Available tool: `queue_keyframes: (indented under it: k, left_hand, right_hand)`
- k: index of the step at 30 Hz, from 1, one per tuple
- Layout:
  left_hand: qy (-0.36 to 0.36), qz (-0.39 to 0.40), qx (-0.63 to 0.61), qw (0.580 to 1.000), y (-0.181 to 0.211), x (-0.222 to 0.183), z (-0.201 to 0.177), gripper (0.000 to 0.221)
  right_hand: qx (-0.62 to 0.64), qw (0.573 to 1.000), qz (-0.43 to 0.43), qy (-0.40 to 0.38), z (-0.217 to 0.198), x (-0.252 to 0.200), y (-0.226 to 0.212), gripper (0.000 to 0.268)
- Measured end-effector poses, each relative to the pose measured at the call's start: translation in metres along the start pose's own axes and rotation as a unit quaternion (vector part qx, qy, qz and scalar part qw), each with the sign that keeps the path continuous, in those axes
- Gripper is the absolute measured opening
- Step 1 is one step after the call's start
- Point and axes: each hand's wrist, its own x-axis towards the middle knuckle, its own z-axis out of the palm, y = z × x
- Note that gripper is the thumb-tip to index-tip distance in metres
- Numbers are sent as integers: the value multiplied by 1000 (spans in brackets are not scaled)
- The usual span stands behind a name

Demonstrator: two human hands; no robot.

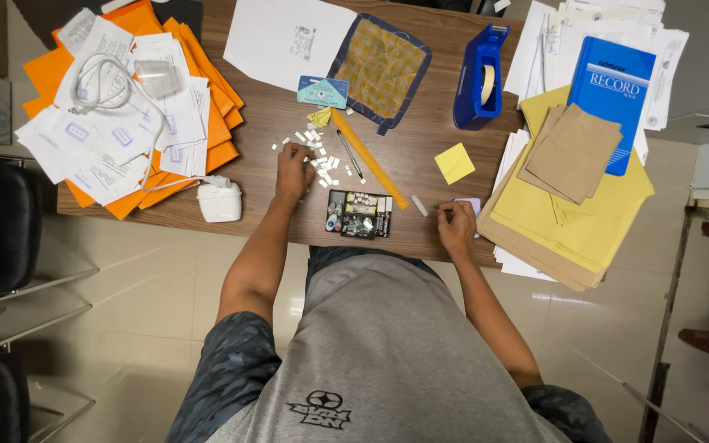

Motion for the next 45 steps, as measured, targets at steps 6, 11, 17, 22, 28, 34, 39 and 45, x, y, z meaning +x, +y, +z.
queue_keyframes:
  k: [6,11,17,22,28,34,39,45]
  left_hand:
    - [54,-22,-153,987,-24,13,-4,38]
    - [44,-112,-307,944,-58,23,-1,34]
    - [-13,-210,-596,775,-61,25,-25,27]
    - [-32,-274,-750,601,-38,24,-53,12]
    - [-94,-290,-727,615,-39,19,-60,20]
    - [-112,-345,-739,567,-63,4,-60,9]
    - [-157,-390,-726,544,-132,-25,-15,23]
    - [-128,-495,-663,546,-78,-56,-53,16]
  right_hand:
    - [-50,999,-5,16,6,-2,-22,9]
    - [-4,999,16,41,14,-2,-48,9]
    - [51,995,28,85,15,9,-116,7]
    - [105,987,-46,116,31,23,-172,5]
    - [90,989,-100,69,80,51,-211,9]
    - [-16,975,-132,-178,140,83,-220,11]
    - [-111,949,-119,-270,206,106,-203,16]
    - [-137,955,-118,-234,232,120,-224,25]
